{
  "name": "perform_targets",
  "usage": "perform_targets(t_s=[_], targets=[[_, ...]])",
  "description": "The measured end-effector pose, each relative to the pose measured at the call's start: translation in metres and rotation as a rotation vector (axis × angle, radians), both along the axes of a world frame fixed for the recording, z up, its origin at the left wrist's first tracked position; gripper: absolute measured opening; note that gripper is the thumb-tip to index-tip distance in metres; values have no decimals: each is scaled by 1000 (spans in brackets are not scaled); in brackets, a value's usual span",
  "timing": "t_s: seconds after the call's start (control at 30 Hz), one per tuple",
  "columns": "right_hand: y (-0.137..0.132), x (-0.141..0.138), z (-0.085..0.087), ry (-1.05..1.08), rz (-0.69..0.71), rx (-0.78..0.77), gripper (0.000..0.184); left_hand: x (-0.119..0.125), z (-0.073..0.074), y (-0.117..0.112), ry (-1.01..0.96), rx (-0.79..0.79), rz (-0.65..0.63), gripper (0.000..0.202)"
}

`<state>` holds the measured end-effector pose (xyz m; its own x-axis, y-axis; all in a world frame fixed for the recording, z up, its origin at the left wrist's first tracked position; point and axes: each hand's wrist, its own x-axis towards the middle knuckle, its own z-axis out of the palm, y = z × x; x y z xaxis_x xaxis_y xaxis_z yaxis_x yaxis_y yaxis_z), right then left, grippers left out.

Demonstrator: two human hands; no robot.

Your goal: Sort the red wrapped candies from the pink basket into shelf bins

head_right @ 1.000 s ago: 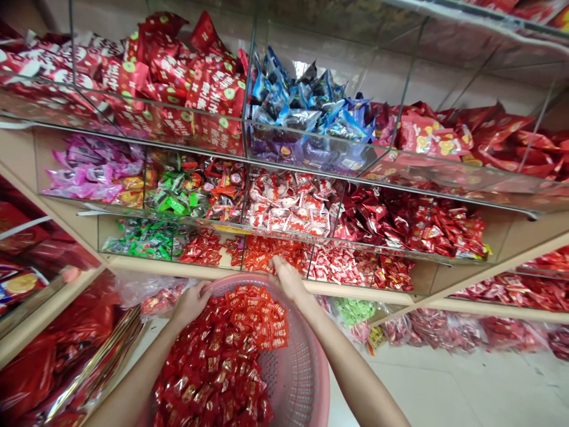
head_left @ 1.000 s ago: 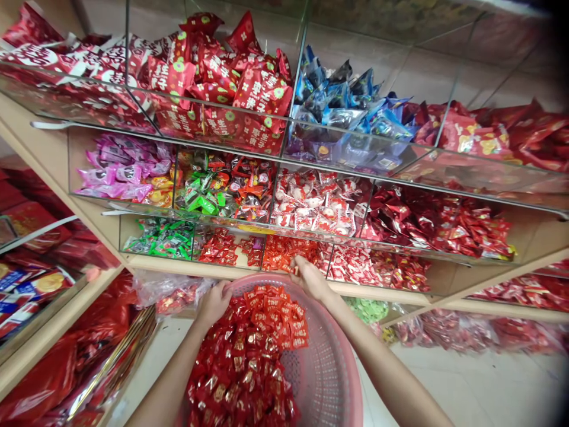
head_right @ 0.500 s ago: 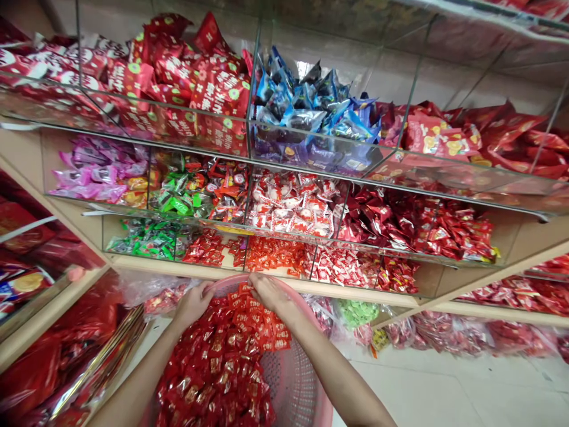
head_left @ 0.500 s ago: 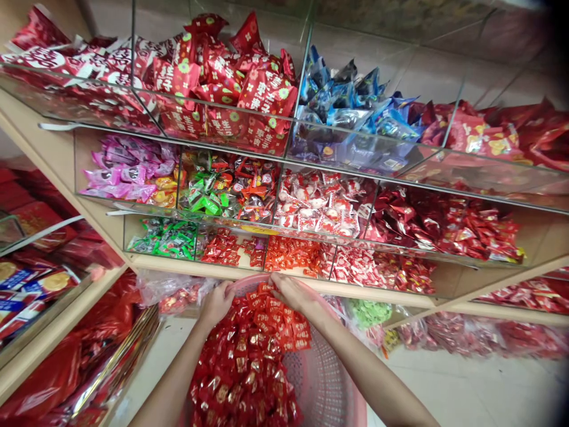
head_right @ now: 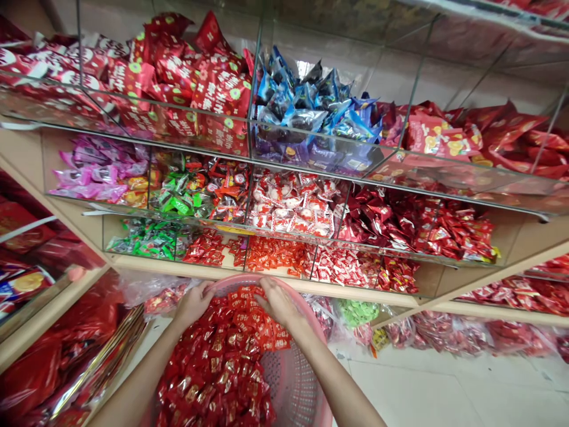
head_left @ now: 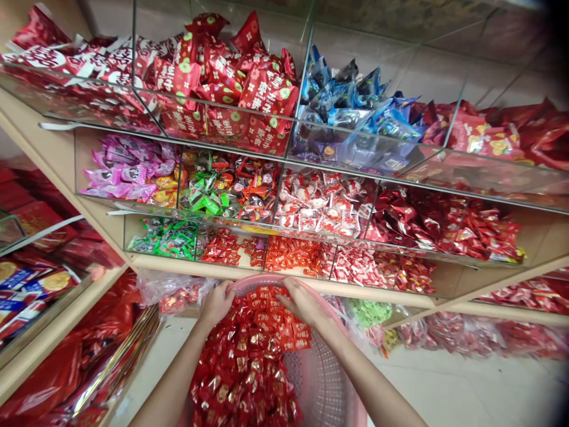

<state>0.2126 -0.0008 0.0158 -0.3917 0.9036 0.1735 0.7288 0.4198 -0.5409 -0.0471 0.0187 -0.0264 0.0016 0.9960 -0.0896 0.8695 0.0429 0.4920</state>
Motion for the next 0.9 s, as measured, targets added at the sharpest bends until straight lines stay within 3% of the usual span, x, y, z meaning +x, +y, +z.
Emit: perform_targets(t_s=[0.13,0.27,0.4,0.57,0.9], targets=[[-45,41,-1,127,-217,23,25,0,1,1,-3,-25,11,37],[-105,78,-24,196,-539,68,29,-3,3,3,-52,-57,-11,39],[-146,82,-48,355,-728,-27,40,-5,2,6,-64,-57,-35,39],[-144,73,-52,414,-783,-28,43,-6,1,6,-34,-49,-43,40],[-129,79,-51,416,-748,8,41,-8,6,-4,33,-47,-31,45]])
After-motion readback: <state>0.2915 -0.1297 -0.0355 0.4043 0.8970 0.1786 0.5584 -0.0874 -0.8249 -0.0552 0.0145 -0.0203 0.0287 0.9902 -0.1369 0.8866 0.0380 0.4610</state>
